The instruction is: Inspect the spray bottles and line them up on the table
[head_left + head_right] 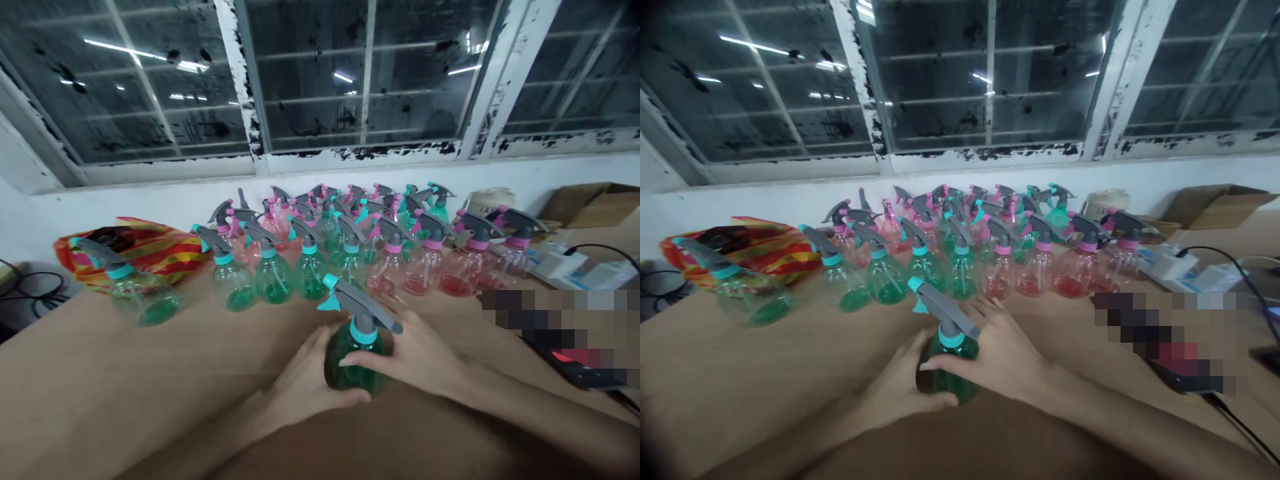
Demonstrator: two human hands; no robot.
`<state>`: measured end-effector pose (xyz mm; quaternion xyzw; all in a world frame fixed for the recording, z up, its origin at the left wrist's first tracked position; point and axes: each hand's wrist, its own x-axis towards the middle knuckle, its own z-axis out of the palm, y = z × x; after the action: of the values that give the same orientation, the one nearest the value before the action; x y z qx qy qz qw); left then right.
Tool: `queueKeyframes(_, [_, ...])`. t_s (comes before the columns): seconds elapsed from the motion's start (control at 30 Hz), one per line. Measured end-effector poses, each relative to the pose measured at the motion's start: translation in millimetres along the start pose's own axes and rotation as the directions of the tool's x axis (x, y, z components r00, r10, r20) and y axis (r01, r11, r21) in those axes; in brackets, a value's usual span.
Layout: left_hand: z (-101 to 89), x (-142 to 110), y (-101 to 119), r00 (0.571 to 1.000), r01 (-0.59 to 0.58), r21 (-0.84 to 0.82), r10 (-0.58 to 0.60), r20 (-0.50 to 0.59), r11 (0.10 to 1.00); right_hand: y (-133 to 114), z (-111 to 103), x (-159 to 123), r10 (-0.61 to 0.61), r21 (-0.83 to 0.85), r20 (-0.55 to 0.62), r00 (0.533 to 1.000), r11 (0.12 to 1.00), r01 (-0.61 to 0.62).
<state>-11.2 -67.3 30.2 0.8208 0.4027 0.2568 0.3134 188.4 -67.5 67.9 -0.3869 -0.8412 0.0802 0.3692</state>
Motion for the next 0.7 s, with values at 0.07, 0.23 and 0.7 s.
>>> queueKeyframes(0.07, [7.6,6.8,3.7,1.0,0.014,-0.002,-0.014,0.004,1.0,9.9,-5.5,-3.3,0.094,0.136,0.041,0.995,0.986,-0.099])
queueKeyframes(0.23, [18.5,21.9,7.7,0.996,-0.08,-0.03,0.08,0.031,0.996,19.2,-8.3,2.7,0.156,0.436,0.041,0.987,0.886,-0.159])
queueKeyframes(0.7, [-0.6,29.7,-23.5,0.984,-0.155,0.297,0.121,0.13,0.942,26.7,5.0,26.1,0.164,0.447,0.006,0.986,0.882,-0.149])
